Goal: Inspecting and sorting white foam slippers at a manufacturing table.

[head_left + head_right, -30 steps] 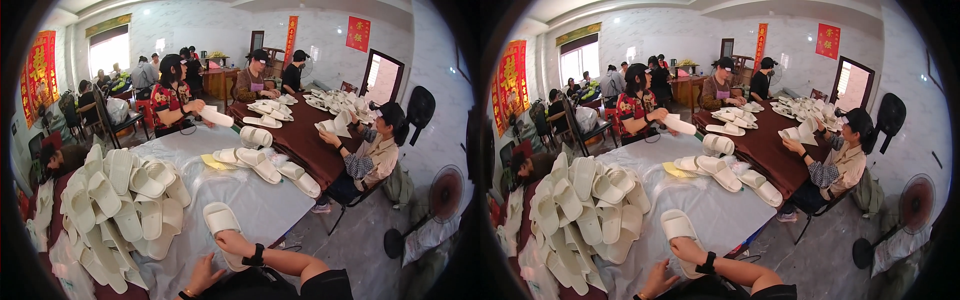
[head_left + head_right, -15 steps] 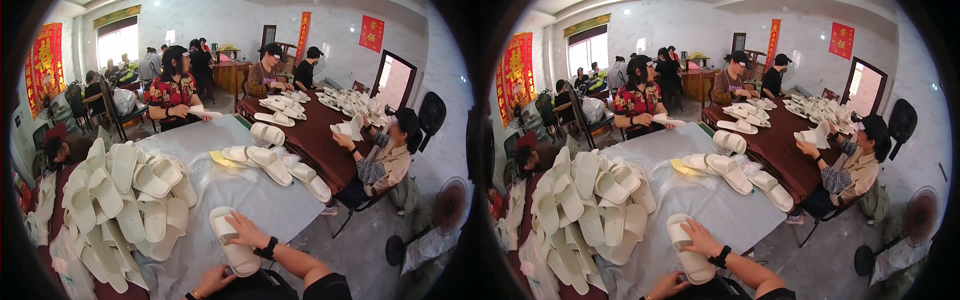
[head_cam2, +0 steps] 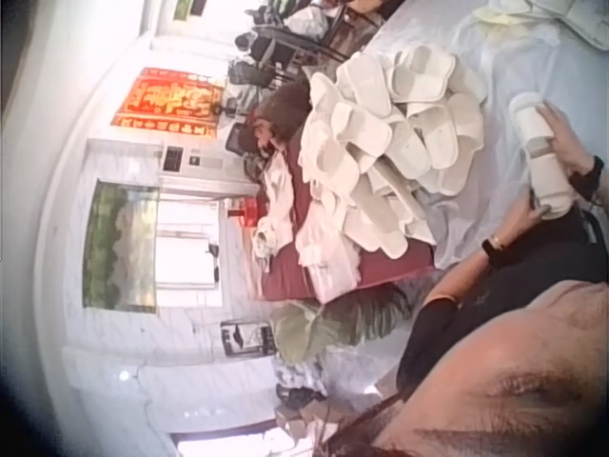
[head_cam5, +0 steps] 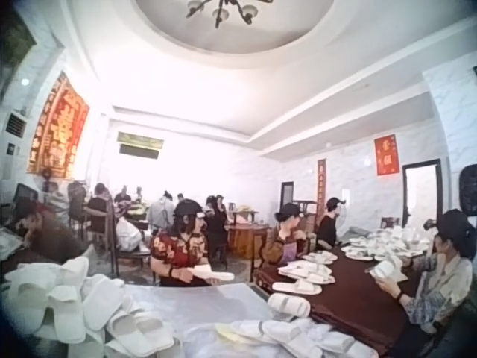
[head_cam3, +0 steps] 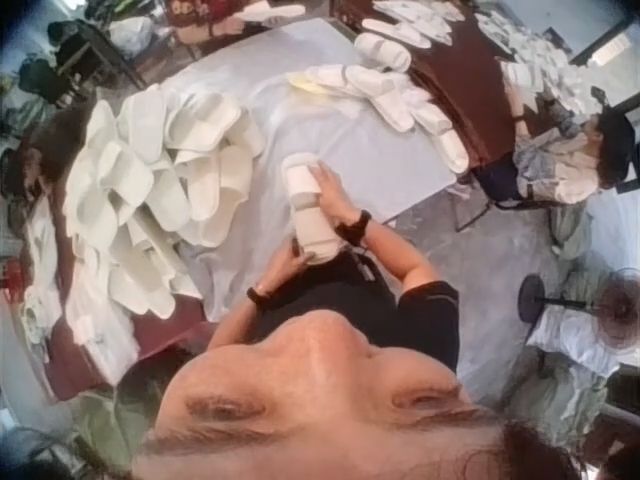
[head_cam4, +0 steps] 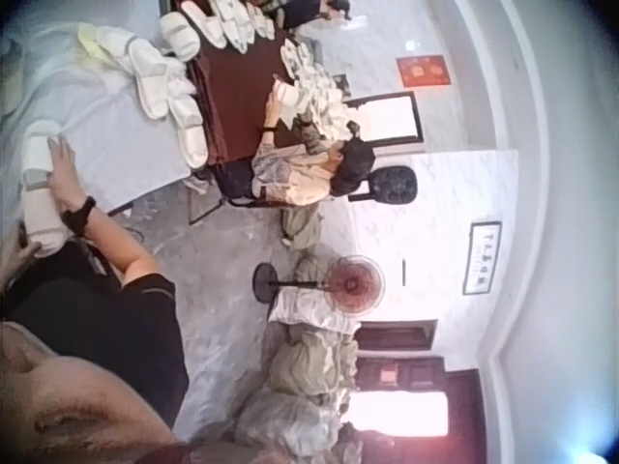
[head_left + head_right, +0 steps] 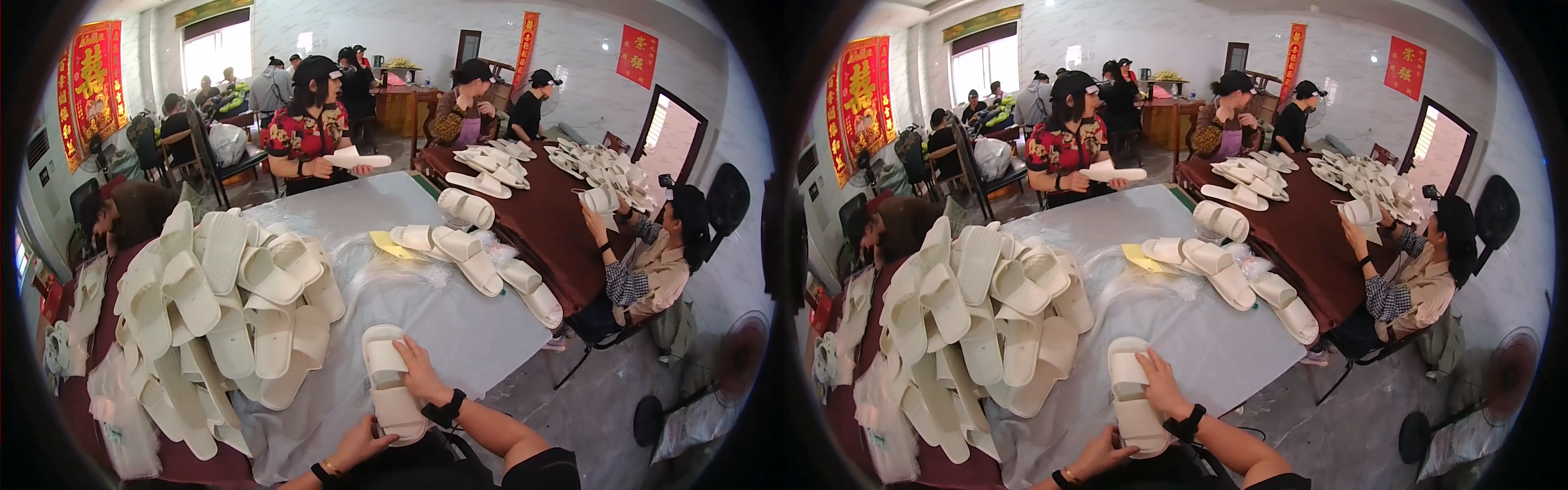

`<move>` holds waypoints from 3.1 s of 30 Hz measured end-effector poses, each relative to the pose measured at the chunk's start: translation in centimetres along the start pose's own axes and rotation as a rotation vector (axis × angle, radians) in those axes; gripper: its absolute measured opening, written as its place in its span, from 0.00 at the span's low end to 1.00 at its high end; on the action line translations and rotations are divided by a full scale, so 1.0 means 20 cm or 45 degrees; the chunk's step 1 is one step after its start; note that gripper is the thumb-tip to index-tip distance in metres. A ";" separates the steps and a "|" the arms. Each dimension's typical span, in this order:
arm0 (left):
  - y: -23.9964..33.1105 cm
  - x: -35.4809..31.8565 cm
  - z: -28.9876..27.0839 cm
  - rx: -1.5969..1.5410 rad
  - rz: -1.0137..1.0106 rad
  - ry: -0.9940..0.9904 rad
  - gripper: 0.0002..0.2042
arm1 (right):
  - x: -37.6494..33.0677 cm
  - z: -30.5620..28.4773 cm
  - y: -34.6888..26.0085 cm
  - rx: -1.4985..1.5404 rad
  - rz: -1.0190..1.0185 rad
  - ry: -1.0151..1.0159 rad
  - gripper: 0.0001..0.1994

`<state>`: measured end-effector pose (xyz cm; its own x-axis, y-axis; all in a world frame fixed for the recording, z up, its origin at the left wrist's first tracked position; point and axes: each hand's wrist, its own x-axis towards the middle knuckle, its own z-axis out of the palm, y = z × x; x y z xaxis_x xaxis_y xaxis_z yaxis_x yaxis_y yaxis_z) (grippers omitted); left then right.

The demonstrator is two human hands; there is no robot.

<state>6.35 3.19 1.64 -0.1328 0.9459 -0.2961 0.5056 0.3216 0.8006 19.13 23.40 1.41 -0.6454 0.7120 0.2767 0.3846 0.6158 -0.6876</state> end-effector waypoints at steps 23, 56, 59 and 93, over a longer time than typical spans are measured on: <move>-0.03 -0.01 0.03 -0.917 0.096 0.110 0.40 | -0.04 0.08 0.00 0.339 0.199 0.619 0.35; 0.01 0.06 -0.28 0.565 0.532 0.594 0.39 | -0.11 -1.65 -0.60 1.259 -0.609 0.492 0.24; -0.08 -0.02 -0.24 0.594 0.495 0.576 0.42 | -0.16 -1.30 -0.40 0.819 -0.162 0.750 0.20; -0.22 0.09 -0.24 0.476 0.380 0.882 0.32 | -0.06 -0.11 0.09 -0.289 0.435 -0.388 0.18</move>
<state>-0.19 3.77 0.07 -0.3802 0.8408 0.3855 0.8355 0.1334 0.5330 22.10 24.34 1.27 -0.6079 0.7755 -0.1703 0.7191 0.4468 -0.5322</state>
